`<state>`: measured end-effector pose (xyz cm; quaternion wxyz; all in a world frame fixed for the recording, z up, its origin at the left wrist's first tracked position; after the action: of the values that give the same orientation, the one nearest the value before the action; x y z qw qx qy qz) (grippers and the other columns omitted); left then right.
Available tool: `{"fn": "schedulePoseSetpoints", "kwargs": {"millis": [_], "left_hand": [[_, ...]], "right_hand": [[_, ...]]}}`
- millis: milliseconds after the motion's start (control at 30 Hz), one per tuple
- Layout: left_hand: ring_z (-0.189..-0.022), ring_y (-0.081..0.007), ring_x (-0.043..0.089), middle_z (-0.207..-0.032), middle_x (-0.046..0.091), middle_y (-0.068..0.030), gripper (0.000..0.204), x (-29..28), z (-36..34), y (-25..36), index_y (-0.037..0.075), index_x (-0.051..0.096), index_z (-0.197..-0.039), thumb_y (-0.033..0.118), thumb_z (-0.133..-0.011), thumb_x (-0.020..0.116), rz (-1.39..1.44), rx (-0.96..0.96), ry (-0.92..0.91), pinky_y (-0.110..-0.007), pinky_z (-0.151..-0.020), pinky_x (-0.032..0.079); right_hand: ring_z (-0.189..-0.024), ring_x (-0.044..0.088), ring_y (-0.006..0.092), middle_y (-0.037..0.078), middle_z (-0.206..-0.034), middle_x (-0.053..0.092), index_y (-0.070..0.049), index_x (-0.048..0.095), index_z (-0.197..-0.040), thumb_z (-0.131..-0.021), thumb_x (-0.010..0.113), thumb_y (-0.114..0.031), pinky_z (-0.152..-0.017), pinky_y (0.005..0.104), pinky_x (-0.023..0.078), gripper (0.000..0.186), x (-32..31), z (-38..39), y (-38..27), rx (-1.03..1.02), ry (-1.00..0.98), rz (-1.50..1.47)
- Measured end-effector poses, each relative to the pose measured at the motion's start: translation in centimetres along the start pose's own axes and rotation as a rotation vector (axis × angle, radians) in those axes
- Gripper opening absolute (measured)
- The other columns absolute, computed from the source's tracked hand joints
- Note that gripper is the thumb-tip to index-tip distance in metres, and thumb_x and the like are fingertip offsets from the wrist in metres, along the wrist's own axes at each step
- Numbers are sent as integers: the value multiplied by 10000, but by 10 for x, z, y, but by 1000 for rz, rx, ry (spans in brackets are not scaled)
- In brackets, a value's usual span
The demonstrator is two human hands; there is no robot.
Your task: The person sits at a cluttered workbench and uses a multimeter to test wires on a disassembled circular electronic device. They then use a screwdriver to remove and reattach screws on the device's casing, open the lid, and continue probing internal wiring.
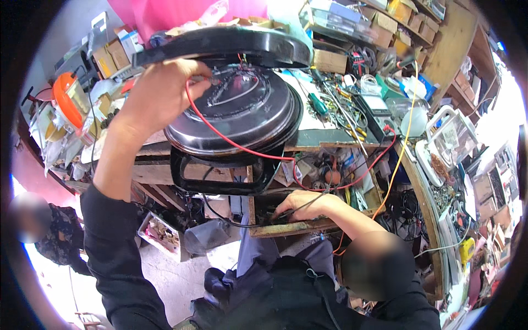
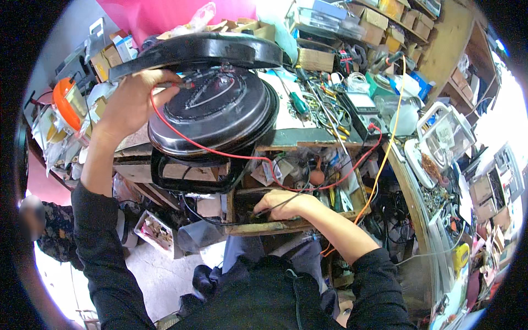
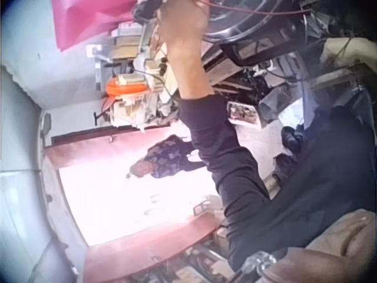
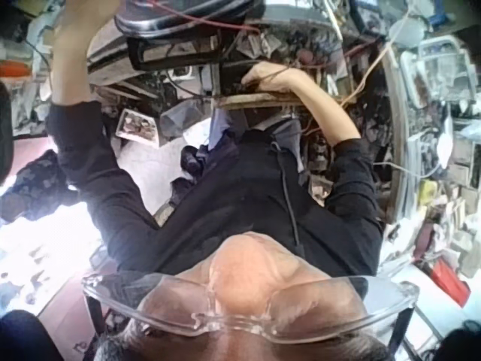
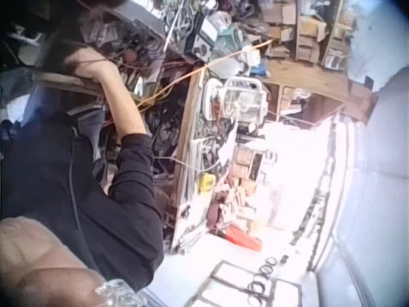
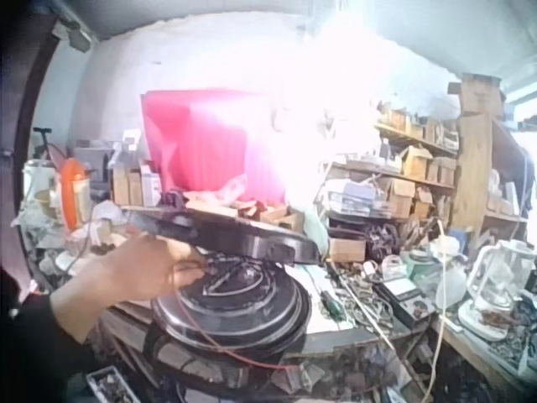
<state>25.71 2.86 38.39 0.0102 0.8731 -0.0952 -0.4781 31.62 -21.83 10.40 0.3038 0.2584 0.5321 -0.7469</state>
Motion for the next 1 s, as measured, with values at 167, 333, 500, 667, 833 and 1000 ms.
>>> {"fn": "schedulePoseSetpoints", "kwargs": {"millis": [167,333,500,667,833,1000], "left_hand": [[-1028,-358,708,-1092,745,-158,257,-2,3,0,88,755,-1121,254,-931,704,-22,-68,-18,-424,-898,534],[-939,-383,714,-982,745,-180,247,-4,3,2,65,744,-1098,248,-941,691,-4,42,65,-457,-847,550],[-955,-371,714,-1011,751,-164,249,0,4,3,68,742,-1128,225,-945,680,19,67,58,-448,-854,548],[-981,-366,713,-1057,751,-156,249,2,1,1,71,747,-1135,215,-947,672,106,1,18,-441,-871,546],[-1041,-298,722,-1120,748,-167,334,-1,-3,1,8,725,-1186,234,-940,723,149,-18,-61,-381,-906,538],[-1077,-264,714,-1153,738,-168,382,-2,-4,3,-21,681,-1257,226,-966,697,206,9,-140,-369,-924,538]], "right_hand": [[-1079,662,453,255,-1076,716,-73,687,-1256,-756,612,-13,-910,509,524,509,1,2,-1,-31,29,132],[-1154,632,388,212,-1179,661,-78,581,-1315,-861,745,-186,-963,463,500,495,-15,24,-2,-23,90,95],[-871,637,246,132,-967,673,-55,644,-1183,-822,813,-340,-780,371,498,490,-55,58,-51,146,64,-98],[-816,559,116,38,-930,625,-63,693,-1120,-894,790,-314,-706,293,459,351,-87,58,-106,-227,476,-384],[-703,468,48,-36,-802,560,-59,701,-1131,-894,792,-276,-620,236,372,334,-123,25,-151,-125,769,-470],[-602,494,46,73,-838,697,-14,651,-1126,-952,761,-402,-498,219,356,440,-146,-21,-147,51,770,-876]]}}
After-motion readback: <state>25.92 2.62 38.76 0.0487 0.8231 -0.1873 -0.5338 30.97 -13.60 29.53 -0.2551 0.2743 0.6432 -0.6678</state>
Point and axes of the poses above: each hand's wrist, its own z-axis away from the middle knuckle, its own x-axis out of the palm, y = z × x, the point moved 6 cm from there along -z, towards the middle knuckle
